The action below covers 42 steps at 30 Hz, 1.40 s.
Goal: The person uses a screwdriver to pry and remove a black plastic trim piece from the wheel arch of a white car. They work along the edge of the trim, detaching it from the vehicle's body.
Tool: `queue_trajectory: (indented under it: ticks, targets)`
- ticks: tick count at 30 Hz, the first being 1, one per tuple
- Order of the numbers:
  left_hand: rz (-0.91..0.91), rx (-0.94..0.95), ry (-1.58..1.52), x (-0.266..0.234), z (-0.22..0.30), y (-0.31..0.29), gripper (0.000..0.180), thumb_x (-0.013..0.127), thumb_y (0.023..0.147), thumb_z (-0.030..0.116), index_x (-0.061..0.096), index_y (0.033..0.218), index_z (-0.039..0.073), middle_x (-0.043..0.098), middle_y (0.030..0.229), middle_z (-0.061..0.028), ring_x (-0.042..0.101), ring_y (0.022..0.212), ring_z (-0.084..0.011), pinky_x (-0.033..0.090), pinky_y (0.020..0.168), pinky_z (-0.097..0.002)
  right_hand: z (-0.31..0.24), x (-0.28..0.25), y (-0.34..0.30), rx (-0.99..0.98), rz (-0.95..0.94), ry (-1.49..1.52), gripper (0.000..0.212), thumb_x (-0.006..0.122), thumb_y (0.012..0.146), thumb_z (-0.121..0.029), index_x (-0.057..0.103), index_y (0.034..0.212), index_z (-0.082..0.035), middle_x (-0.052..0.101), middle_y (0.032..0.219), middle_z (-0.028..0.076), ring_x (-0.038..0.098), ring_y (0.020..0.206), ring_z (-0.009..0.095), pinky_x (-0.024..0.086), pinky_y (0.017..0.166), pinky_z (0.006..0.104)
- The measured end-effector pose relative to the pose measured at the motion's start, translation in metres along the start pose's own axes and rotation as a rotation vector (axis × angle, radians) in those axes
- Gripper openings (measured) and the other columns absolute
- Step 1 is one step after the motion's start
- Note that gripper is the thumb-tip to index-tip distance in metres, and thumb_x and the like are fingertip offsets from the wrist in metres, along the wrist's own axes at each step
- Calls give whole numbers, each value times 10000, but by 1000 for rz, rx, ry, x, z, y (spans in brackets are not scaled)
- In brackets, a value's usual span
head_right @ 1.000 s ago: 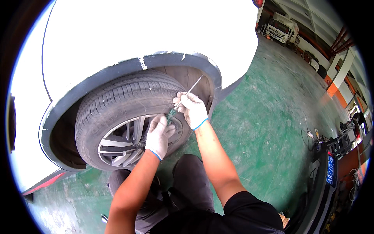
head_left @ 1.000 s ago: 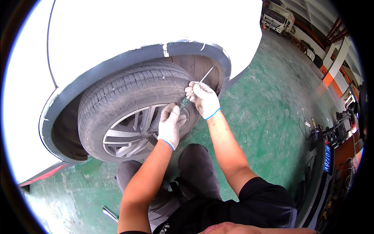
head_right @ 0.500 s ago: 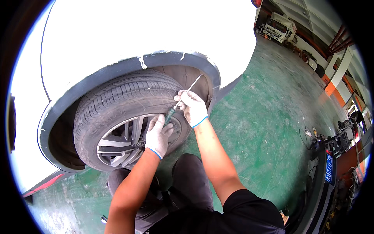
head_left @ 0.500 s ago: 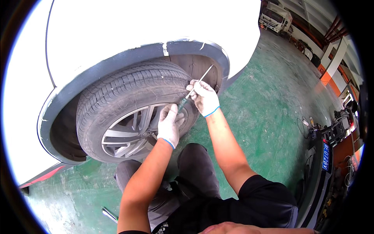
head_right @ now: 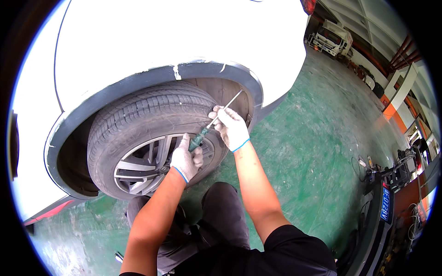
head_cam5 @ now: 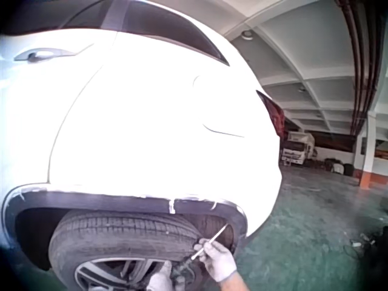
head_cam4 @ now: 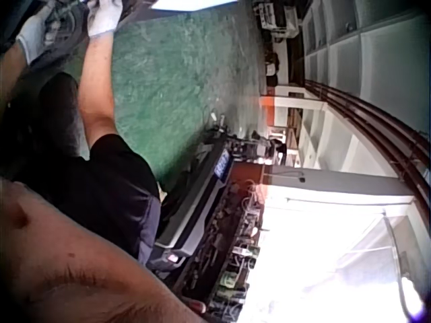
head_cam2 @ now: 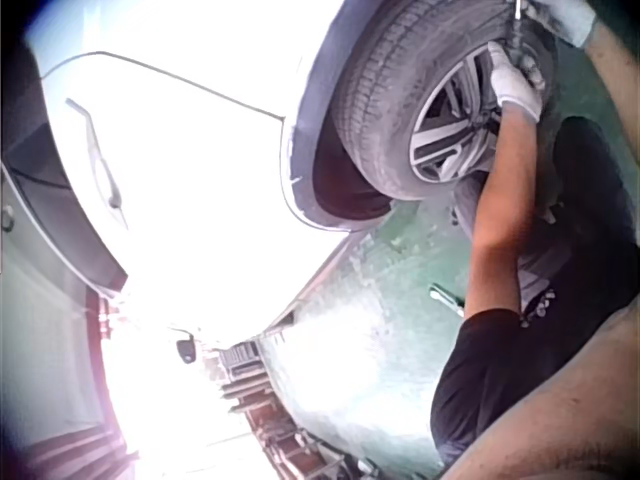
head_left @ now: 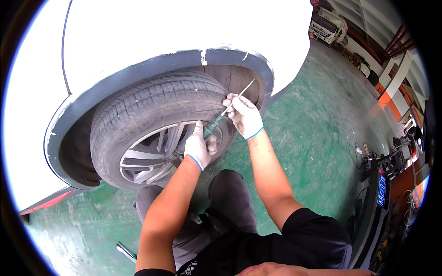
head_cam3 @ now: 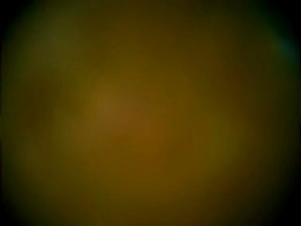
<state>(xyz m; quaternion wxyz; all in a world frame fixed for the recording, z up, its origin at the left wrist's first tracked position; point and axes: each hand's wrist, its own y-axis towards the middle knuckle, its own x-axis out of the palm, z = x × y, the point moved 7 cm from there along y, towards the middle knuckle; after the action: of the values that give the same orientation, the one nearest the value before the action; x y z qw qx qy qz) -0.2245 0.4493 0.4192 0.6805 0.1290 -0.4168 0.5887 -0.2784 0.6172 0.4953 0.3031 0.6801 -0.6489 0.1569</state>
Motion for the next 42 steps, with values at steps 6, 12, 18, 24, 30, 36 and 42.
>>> queue_trajectory:
  ticks: [6, 12, 18, 24, 30, 36, 42]
  targets:
    - [41, 627, 325, 1, 15, -17, 299, 730, 1014, 180, 635, 1292, 125, 659, 1142, -4, 651, 921, -137, 554, 851, -324, 7, -13, 10, -29, 17, -40, 193, 717, 1011, -132, 711, 1130, 20, 766, 968, 136, 648, 693, 114, 503, 613, 219]
    - [-60, 256, 35, 9, 10, -12, 217, 605, 1089, 272, 640, 1244, 125, 679, 889, -47, 584, 657, -140, 473, 607, -291, 6, -25, 11, -30, 113, -120, 159, 727, 1008, -133, 703, 1116, -19, 756, 922, 116, 652, 702, 116, 499, 606, 226]
    - [-270, -261, -127, -12, -12, 16, 431, 456, 1123, 501, 608, 1022, 111, 616, 709, -67, 444, 486, -168, 374, 475, -311, 0, 5, -1, 30, 3, 20, 211, 747, 986, -107, 685, 1168, -21, 754, 1010, 113, 710, 795, 156, 569, 683, 245]
    - [-4, 90, 10, 4, 4, -9, 286, 629, 1064, 404, 617, 1128, 126, 669, 903, -48, 608, 706, -179, 506, 689, -338, -4, 0, 8, 28, 6, 67, 211, 751, 958, -50, 697, 1157, -6, 751, 1031, 136, 749, 895, 224, 597, 714, 270]
    - [-55, 201, 1, -6, 1, -5, 236, 710, 1007, 180, 618, 1221, 143, 698, 1023, -34, 657, 819, -191, 535, 788, -363, -2, -14, 11, 27, 106, -94, 167, 765, 959, -77, 701, 1100, -14, 747, 935, 131, 745, 789, 210, 575, 662, 251]
    - [-459, -234, -151, -15, -24, 18, 260, 555, 1106, 378, 621, 1115, 126, 686, 835, -57, 587, 639, -155, 452, 573, -300, -4, -12, 9, 49, 20, -143, 237, 752, 986, -154, 689, 1155, 0, 750, 966, 117, 740, 853, 196, 572, 696, 273]
    - [-98, -62, 50, -7, -11, 9, 279, 587, 1099, 374, 575, 1228, 126, 666, 917, -74, 623, 769, -191, 509, 676, -325, -15, -4, 2, 50, -32, -47, 263, 714, 1006, -147, 676, 1214, 9, 741, 1083, 135, 738, 923, 222, 580, 728, 272]
